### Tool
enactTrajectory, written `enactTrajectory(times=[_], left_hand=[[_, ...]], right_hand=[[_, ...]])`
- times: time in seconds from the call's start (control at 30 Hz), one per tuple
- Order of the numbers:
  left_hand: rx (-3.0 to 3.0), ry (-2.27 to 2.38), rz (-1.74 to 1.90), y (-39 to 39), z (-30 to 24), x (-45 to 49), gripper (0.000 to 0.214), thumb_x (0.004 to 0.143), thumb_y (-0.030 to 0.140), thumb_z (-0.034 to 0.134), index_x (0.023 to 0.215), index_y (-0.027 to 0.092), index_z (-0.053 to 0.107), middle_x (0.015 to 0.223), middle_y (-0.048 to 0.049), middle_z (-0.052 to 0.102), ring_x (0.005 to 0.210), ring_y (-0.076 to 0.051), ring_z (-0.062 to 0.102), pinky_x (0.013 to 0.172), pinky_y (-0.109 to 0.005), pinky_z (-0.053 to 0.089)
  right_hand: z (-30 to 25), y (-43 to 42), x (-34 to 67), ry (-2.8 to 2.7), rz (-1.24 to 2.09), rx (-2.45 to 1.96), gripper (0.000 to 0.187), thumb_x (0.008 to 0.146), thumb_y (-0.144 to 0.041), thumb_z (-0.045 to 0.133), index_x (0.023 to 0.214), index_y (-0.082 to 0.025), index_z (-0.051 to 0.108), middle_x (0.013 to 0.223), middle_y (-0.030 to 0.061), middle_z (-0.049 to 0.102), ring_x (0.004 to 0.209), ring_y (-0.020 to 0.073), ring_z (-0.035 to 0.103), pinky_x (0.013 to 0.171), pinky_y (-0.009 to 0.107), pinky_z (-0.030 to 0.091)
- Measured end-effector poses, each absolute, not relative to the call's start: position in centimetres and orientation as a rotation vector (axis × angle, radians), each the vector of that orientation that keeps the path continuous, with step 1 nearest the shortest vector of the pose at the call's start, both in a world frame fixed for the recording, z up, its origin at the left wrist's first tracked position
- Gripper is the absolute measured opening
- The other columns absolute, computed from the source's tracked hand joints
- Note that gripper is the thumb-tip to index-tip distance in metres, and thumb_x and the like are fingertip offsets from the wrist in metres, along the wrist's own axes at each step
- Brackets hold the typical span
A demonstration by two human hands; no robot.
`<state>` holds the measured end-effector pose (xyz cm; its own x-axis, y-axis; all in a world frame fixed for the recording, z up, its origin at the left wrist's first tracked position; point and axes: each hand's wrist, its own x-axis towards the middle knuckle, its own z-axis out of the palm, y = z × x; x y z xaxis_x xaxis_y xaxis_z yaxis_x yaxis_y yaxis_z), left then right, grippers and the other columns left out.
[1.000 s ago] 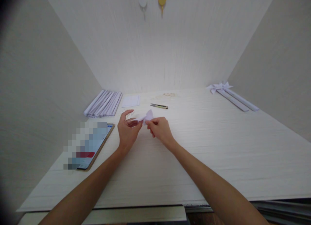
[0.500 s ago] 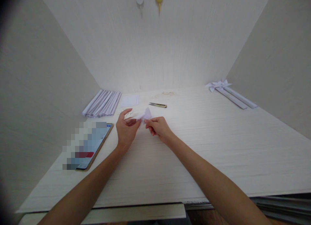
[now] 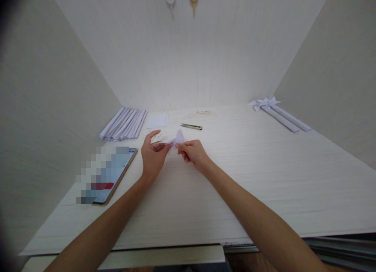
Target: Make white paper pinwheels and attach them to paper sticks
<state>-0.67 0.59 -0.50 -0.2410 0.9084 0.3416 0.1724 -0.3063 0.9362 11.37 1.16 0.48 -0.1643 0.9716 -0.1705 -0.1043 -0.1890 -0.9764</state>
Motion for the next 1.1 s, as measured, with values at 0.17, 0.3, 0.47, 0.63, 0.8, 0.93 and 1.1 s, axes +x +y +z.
enactTrajectory(times=[0.17,0.3,0.47,0.63,0.8,0.93,1.1], left_hand=[[1.428,1.330,1.600,0.61,-0.44,-0.77,0.048,0.058,0.017,0.062,0.103,0.016,0.045,0.056,0.0045,0.057,0.054,-0.010,0.058,0.055,-0.020,0.046],[1.426,1.302,1.607,0.68,-0.41,-0.71,0.050,0.059,0.016,0.061,0.105,0.016,0.044,0.057,0.0045,0.057,0.055,-0.010,0.058,0.057,-0.020,0.047],[1.394,1.296,1.603,0.71,-0.41,-0.60,0.053,0.059,0.015,0.060,0.108,0.016,0.042,0.057,0.0045,0.057,0.055,-0.009,0.058,0.056,-0.019,0.046],[1.332,1.310,1.612,0.66,-0.36,-0.48,0.050,0.058,0.014,0.061,0.104,0.015,0.043,0.058,0.0042,0.057,0.055,-0.009,0.058,0.054,-0.019,0.046],[1.313,1.317,1.615,0.68,-0.27,-0.42,0.048,0.057,0.015,0.061,0.102,0.015,0.043,0.057,0.0045,0.057,0.055,-0.009,0.058,0.054,-0.018,0.046],[1.311,1.298,1.607,0.83,-0.42,-0.52,0.049,0.057,0.015,0.062,0.101,0.015,0.043,0.057,0.0047,0.057,0.055,-0.009,0.058,0.055,-0.019,0.046],[1.273,1.293,1.594,0.88,-0.44,-0.55,0.048,0.055,0.016,0.063,0.099,0.016,0.044,0.058,0.0040,0.057,0.056,-0.010,0.059,0.055,-0.019,0.047]], right_hand=[[0.37,1.13,11.34,-1.165,1.496,-1.192,0.026,0.064,-0.025,0.056,0.041,-0.013,0.050,0.026,-0.0077,0.037,0.023,0.0013,0.028,0.027,0.016,0.017],[0.31,1.19,11.32,-1.186,1.460,-1.189,0.026,0.065,-0.025,0.055,0.042,-0.013,0.049,0.027,-0.0080,0.037,0.024,0.0017,0.029,0.027,0.016,0.018],[0.23,1.21,11.34,-1.223,1.398,-1.175,0.026,0.064,-0.027,0.056,0.043,-0.013,0.050,0.028,-0.0077,0.038,0.024,0.0020,0.030,0.028,0.017,0.018],[0.15,1.12,11.36,-1.253,1.348,-1.176,0.027,0.064,-0.029,0.056,0.044,-0.013,0.050,0.030,-0.0073,0.039,0.024,0.0020,0.031,0.028,0.016,0.018],[-0.02,1.16,11.40,-1.258,1.354,-1.156,0.027,0.064,-0.031,0.055,0.044,-0.013,0.050,0.030,-0.0074,0.039,0.025,0.0021,0.032,0.028,0.016,0.019],[-0.11,1.22,11.42,-1.262,1.344,-1.164,0.028,0.064,-0.032,0.055,0.044,-0.013,0.050,0.030,-0.0074,0.039,0.025,0.0023,0.031,0.028,0.016,0.019],[0.11,1.07,11.35,-1.330,1.240,-1.212,0.028,0.066,-0.031,0.053,0.044,-0.014,0.050,0.030,-0.0069,0.039,0.026,0.0031,0.032,0.029,0.017,0.021]])
